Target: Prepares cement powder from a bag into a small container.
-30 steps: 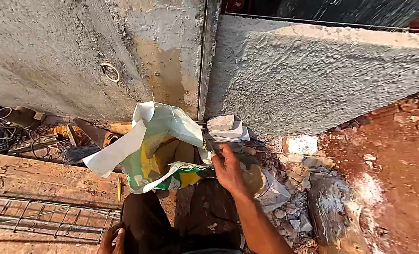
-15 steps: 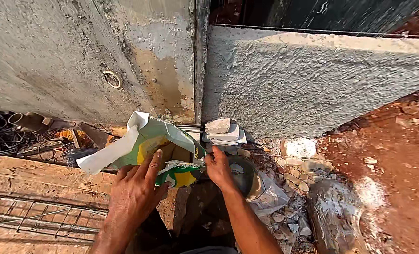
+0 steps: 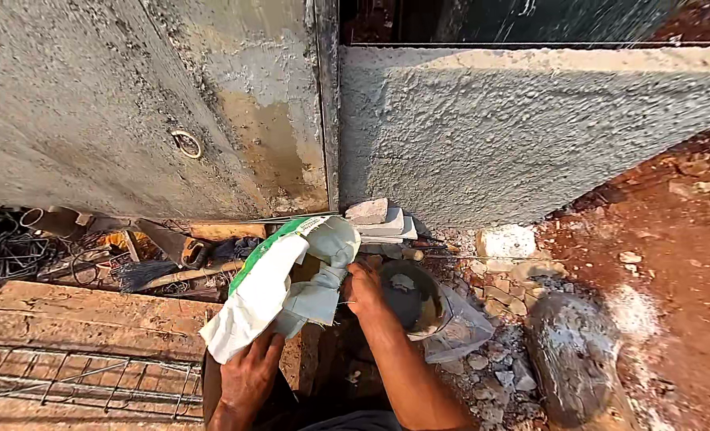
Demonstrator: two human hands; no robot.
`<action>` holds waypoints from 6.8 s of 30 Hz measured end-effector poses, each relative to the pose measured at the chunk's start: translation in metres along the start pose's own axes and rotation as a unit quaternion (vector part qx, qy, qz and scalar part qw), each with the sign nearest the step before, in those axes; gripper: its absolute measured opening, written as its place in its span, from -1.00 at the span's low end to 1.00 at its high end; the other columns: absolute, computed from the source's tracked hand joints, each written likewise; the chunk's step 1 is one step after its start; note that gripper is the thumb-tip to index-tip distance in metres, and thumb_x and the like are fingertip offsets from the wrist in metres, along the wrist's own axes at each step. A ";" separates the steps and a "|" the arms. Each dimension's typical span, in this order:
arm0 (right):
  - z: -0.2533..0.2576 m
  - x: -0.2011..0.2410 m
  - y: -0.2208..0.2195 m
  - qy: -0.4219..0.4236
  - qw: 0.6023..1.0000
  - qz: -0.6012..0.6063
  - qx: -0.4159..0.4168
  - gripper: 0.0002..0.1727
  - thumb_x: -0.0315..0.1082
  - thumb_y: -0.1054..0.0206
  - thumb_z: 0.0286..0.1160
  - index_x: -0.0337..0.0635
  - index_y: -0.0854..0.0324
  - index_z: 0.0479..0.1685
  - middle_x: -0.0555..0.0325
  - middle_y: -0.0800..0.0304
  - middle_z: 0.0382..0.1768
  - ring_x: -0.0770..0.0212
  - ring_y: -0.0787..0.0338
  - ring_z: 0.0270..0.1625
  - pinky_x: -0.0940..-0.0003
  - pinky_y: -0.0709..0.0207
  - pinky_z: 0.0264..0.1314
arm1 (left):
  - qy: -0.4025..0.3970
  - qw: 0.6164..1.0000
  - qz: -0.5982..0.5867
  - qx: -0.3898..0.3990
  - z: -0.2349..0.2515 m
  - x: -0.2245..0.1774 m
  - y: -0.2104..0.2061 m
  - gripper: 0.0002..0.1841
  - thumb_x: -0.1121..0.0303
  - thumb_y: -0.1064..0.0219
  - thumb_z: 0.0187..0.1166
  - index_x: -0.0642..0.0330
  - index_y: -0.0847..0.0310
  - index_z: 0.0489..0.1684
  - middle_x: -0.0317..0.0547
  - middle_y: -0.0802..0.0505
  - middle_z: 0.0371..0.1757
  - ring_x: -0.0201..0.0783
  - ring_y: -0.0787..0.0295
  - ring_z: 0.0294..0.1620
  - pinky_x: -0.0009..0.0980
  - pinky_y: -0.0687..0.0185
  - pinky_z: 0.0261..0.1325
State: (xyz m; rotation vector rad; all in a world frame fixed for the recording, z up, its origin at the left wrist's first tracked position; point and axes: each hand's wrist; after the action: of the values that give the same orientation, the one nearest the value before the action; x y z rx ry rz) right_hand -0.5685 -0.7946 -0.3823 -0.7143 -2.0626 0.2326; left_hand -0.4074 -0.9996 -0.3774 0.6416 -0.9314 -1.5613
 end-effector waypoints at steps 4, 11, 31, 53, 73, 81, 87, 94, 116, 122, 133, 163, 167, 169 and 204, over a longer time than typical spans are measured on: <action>0.008 -0.012 0.008 -0.031 0.998 0.048 -0.014 -0.71 -0.51 -0.01 0.72 -0.25 -0.44 0.31 -0.13 -0.68 0.08 0.02 -0.76 0.06 0.01 -0.73 0.03 | 0.059 0.997 -0.039 0.040 -0.034 0.000 -0.012 -0.64 0.05 -0.31 0.62 0.17 -0.83 -0.25 0.07 -0.88 -0.39 0.07 -0.91 -0.32 0.02 -0.77 -0.33; 0.001 -0.025 0.014 -0.016 0.998 -0.053 0.042 -0.70 -0.38 0.04 0.88 -0.21 -0.49 0.37 -0.06 -0.78 0.09 0.10 -0.81 0.12 0.08 -0.75 0.16 | 0.227 0.957 -0.179 -0.002 -0.023 0.006 -0.014 -0.40 0.14 -0.02 0.67 0.50 -0.46 0.48 0.20 -0.90 -0.08 0.06 -0.89 -0.17 0.04 -0.79 -0.09; 0.063 -0.025 0.037 -0.168 0.935 -0.241 0.198 -0.82 -0.43 -0.04 0.61 -0.20 -0.57 -0.11 0.04 -0.77 -0.33 0.17 -0.81 -0.29 0.18 -0.74 -0.21 | 0.253 0.870 -0.013 0.423 0.154 0.054 -0.140 0.28 -0.24 -0.58 0.20 0.05 0.22 0.95 0.37 -0.46 0.66 0.37 -0.77 0.19 0.31 -0.70 0.08; 0.160 -0.026 0.041 -0.203 0.972 -0.112 -0.033 -0.71 -0.30 -0.16 0.68 -0.25 -0.57 0.20 -0.14 -0.79 -0.06 0.01 -0.84 -0.08 0.03 -0.75 -0.08 | 0.181 0.830 -0.280 0.447 0.145 0.102 -0.236 -0.51 0.04 0.01 0.80 0.23 -0.75 0.10 0.27 -0.85 0.01 0.24 -0.79 0.13 0.39 -0.52 0.21; 0.031 -0.029 -0.032 0.352 0.497 -0.759 0.230 -0.33 0.14 -0.48 0.35 -0.07 -0.63 0.39 -0.02 -0.74 0.20 -0.11 -0.64 0.34 -0.22 -0.35 0.42 | 0.249 0.802 -0.331 0.430 0.164 0.113 -0.186 -0.51 0.05 -0.01 0.82 0.30 -0.74 -0.05 0.20 -0.81 -0.09 0.05 -0.75 -0.01 0.18 -0.57 0.13; 0.009 -0.101 -0.007 0.529 0.363 -0.720 0.265 -0.77 -0.39 -0.15 0.67 0.00 -0.75 -0.04 0.07 -0.80 -0.09 0.00 -0.79 -0.02 0.06 -0.65 0.07 | 0.405 0.720 -0.358 0.436 0.182 0.111 -0.186 -0.63 0.03 -0.18 0.64 0.18 -0.68 -0.09 -0.08 -0.72 -0.30 -0.24 -0.56 -0.43 -0.19 -0.48 -0.39; 0.000 -0.141 0.021 0.443 0.388 -0.762 0.269 -0.70 -0.38 -0.09 0.72 -0.13 -0.70 0.21 -0.06 -0.79 0.17 -0.11 -0.80 0.13 0.02 -0.69 0.19 | 0.485 0.645 -0.409 0.427 0.181 0.121 -0.196 -0.68 0.09 -0.24 0.63 0.14 -0.62 0.06 -0.06 -0.72 -0.23 -0.24 -0.60 -0.38 -0.26 -0.52 -0.37; 0.002 -0.125 0.032 0.221 0.472 -0.798 0.304 -0.32 -0.15 -0.16 0.71 -0.27 -0.24 0.77 -0.34 -0.50 0.54 -0.29 -0.55 0.57 -0.11 -0.49 0.56 | 0.543 0.507 -0.530 0.409 0.164 0.137 -0.227 -0.74 0.14 -0.15 0.64 0.10 -0.56 -0.36 -0.15 -0.72 -0.56 -0.34 -0.54 -0.71 -0.46 -0.37 -0.70; 0.100 -0.050 -0.072 0.288 0.545 -0.784 0.076 -0.54 -0.04 -0.14 0.79 0.12 -0.55 0.58 -0.18 -0.76 0.30 -0.25 -0.81 0.22 -0.24 -0.67 0.18 | 0.013 0.937 -0.188 0.294 0.095 0.082 -0.157 -0.17 -0.26 -0.55 0.27 -0.16 -0.51 0.60 -0.18 -0.55 0.70 0.13 -0.28 0.78 0.31 -0.29 0.62; 0.135 -0.010 -0.066 0.235 0.623 -0.734 0.137 -0.56 0.04 -0.14 0.81 -0.10 -0.78 -0.08 -0.09 -0.87 -0.13 -0.13 -0.85 0.06 -0.27 -0.67 0.13 | -0.049 0.926 -0.196 0.319 0.090 0.102 -0.160 -0.44 -0.10 -0.53 0.36 -0.20 -0.73 0.38 0.08 -0.67 0.44 0.19 -0.41 0.64 0.20 -0.42 0.56; 0.180 -0.016 -0.022 -0.037 0.893 -0.425 0.141 -0.45 0.09 -0.26 0.73 -0.16 -0.58 0.43 -0.07 -0.80 0.12 0.10 -0.82 0.11 0.09 -0.71 0.21 | -0.137 0.945 -0.279 0.101 0.040 0.117 -0.161 -0.64 0.06 -0.42 0.53 0.24 -0.69 -0.33 0.04 -0.82 0.20 0.04 -0.61 0.54 -0.13 -0.60 0.54; 0.066 -0.026 -0.022 0.211 0.306 -0.849 0.376 -0.22 0.03 -0.72 0.18 -0.11 -0.58 0.41 -0.05 -0.81 0.07 -0.09 -0.78 0.19 -0.17 -0.61 0.24 | -0.246 0.950 -0.036 0.189 0.048 0.131 -0.137 -0.84 0.31 -0.56 0.41 0.03 -0.73 -0.17 -0.01 -0.83 0.15 0.08 -0.75 0.28 0.24 -0.45 0.43; 0.057 -0.040 0.002 0.339 0.279 -0.826 0.353 -0.60 -0.20 -0.58 0.29 -0.09 -0.65 0.09 0.08 -0.82 -0.21 0.01 -0.79 -0.05 -0.09 -0.50 0.19 | -0.212 0.970 -0.072 0.098 0.023 0.137 -0.148 -0.92 0.42 -0.31 0.60 0.18 -0.66 -0.28 0.04 -0.83 0.18 0.14 -0.80 0.15 0.26 -0.50 0.44; 0.057 -0.050 0.022 0.429 0.282 -0.785 0.347 -0.70 -0.33 -0.46 0.35 -0.10 -0.64 0.07 0.07 -0.79 -0.30 0.00 -0.79 -0.17 -0.02 -0.56 0.06 | -0.175 0.980 -0.076 0.053 0.011 0.138 -0.154 -0.81 0.31 -0.31 0.59 0.25 -0.62 -0.33 0.09 -0.83 0.21 0.16 -0.83 0.06 0.14 -0.67 0.22; 0.067 -0.114 0.150 0.648 0.312 -0.611 0.331 -0.85 -0.42 -0.24 0.66 -0.08 -0.70 -0.26 0.12 -0.63 -0.41 0.09 -0.70 -0.22 0.08 -0.57 0.42 | 0.134 0.884 -0.237 0.381 0.148 0.147 -0.187 -0.87 0.40 -0.38 0.51 0.17 -0.68 -0.45 0.11 -0.77 -0.40 0.17 -0.75 -0.25 0.31 -0.54 -0.21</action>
State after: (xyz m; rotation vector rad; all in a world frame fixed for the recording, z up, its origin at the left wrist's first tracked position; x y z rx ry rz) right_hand -0.5155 -0.7302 -0.5640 1.0799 -0.2348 -0.3380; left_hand -0.6592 -1.1044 -0.4419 1.7080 -1.2315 -1.4251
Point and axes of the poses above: each hand's wrist, its own z-axis towards the middle knuckle, its own y-axis out of the back of the hand, x = y × z
